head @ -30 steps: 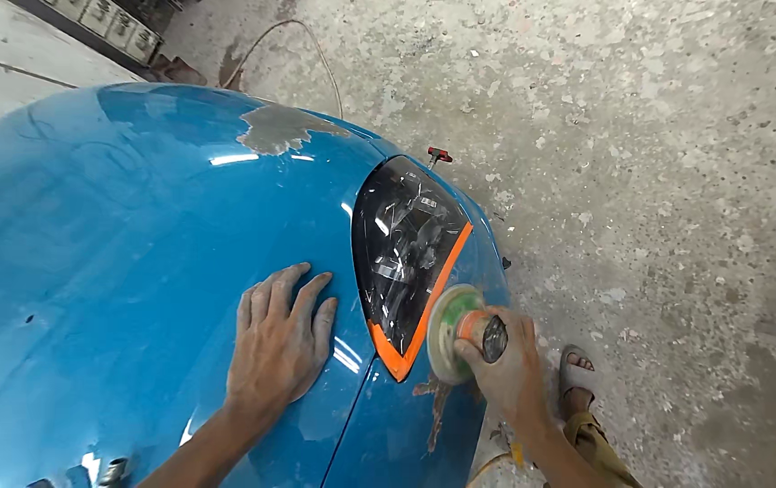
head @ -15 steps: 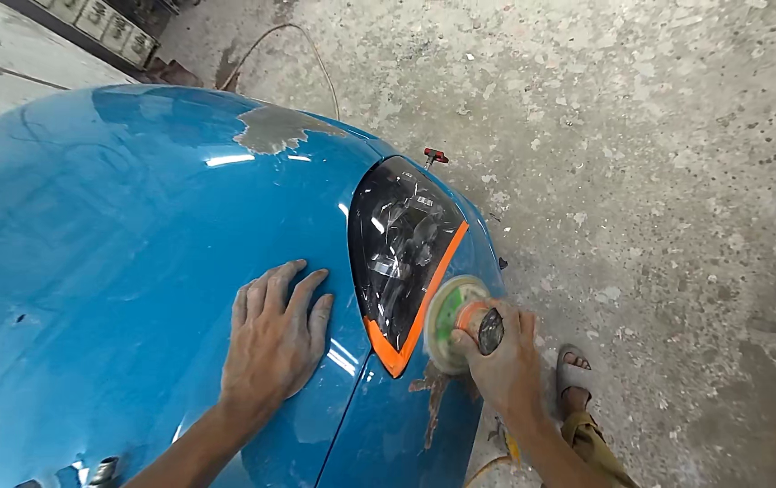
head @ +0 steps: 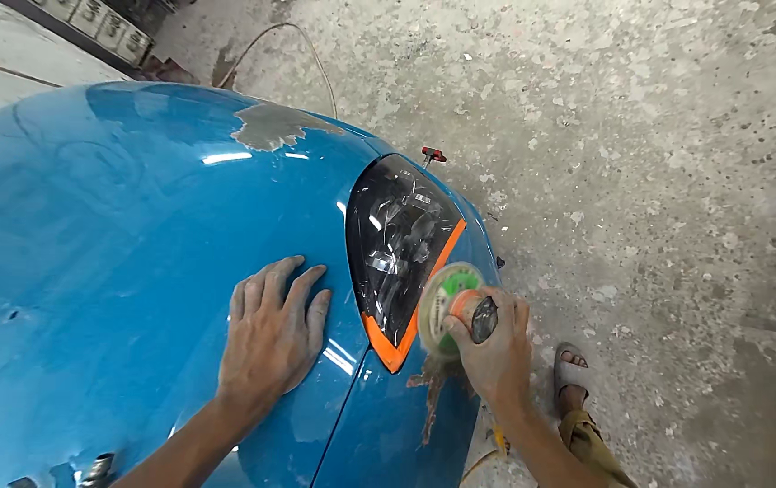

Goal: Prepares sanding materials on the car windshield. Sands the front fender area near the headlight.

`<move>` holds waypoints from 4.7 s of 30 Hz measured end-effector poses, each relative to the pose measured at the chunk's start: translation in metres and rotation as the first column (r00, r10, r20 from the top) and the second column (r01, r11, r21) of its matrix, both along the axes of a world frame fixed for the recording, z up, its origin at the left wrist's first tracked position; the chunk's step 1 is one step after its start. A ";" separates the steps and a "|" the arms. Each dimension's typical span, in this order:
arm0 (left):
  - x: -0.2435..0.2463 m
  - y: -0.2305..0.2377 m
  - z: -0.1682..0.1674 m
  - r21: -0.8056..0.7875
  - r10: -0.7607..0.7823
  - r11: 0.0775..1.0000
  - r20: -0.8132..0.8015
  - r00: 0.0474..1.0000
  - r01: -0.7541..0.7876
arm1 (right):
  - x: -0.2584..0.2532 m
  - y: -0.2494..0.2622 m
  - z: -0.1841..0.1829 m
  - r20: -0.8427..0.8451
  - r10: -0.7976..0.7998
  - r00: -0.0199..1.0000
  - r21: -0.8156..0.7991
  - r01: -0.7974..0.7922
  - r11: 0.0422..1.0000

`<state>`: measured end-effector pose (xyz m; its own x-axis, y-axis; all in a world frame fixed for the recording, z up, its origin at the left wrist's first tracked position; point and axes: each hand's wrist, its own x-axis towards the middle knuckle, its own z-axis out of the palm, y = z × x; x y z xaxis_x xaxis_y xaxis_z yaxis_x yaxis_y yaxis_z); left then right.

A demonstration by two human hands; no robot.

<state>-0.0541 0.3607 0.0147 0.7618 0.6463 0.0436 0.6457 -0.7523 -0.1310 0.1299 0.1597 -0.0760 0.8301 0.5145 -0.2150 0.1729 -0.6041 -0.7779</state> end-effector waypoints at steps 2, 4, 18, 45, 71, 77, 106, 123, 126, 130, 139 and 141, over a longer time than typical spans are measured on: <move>0.000 0.000 0.000 0.000 0.000 1.000 -0.001 1.000 0.000 | -0.001 0.002 0.000 -0.014 0.002 1.000 0.004 -0.002 1.000; 0.000 0.000 0.000 -0.001 0.001 1.000 -0.005 1.000 -0.001 | 0.000 0.005 0.000 -0.016 -0.038 0.999 -0.020 0.037 0.999; -0.001 0.000 -0.001 -0.002 0.003 1.000 -0.004 1.000 -0.003 | -0.024 -0.037 0.003 -0.066 0.075 0.995 -0.066 -0.079 0.995; -0.002 -0.001 0.000 -0.026 0.017 1.000 -0.029 0.999 -0.017 | -0.033 -0.065 0.025 -0.107 0.334 0.936 -0.056 -0.341 0.938; 0.004 -0.003 0.005 -0.028 0.016 0.999 -0.051 0.999 -0.018 | -0.035 -0.075 0.030 -0.085 0.407 0.909 -0.070 -0.413 0.908; 0.005 -0.003 0.004 -0.013 0.014 1.000 -0.044 0.999 -0.014 | -0.028 -0.078 0.029 -0.123 0.409 0.904 -0.118 -0.422 0.899; 0.003 -0.003 0.003 -0.017 0.014 1.000 -0.034 0.999 -0.014 | -0.028 -0.075 0.053 -0.226 0.539 0.811 -0.081 -0.567 0.820; 0.003 -0.003 0.002 -0.003 0.009 1.000 -0.026 1.000 -0.009 | -0.017 -0.061 0.054 -0.218 0.540 0.813 -0.108 -0.570 0.815; 0.003 -0.003 0.002 0.007 0.004 1.000 -0.018 1.000 -0.004 | -0.014 -0.059 0.052 -0.220 0.539 0.813 -0.105 -0.569 0.816; 0.003 -0.001 0.001 0.007 0.007 1.000 -0.025 1.000 -0.007 | -0.012 -0.063 0.051 -0.255 0.540 0.802 -0.111 -0.579 0.808; 0.004 -0.002 0.002 0.008 0.014 1.000 -0.026 1.000 -0.014 | -0.004 -0.055 0.049 -0.231 0.557 0.797 -0.120 -0.592 0.797; 0.003 -0.003 0.002 -0.002 0.015 1.000 -0.032 0.999 -0.015 | -0.003 -0.053 0.049 -0.231 0.555 0.799 -0.138 -0.592 0.794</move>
<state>-0.0512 0.3578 0.0165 0.7529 0.6579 0.0177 0.6525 -0.7428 -0.1498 0.1270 0.1069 -0.0267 0.3359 0.8165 -0.4696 0.4123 -0.5757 -0.7061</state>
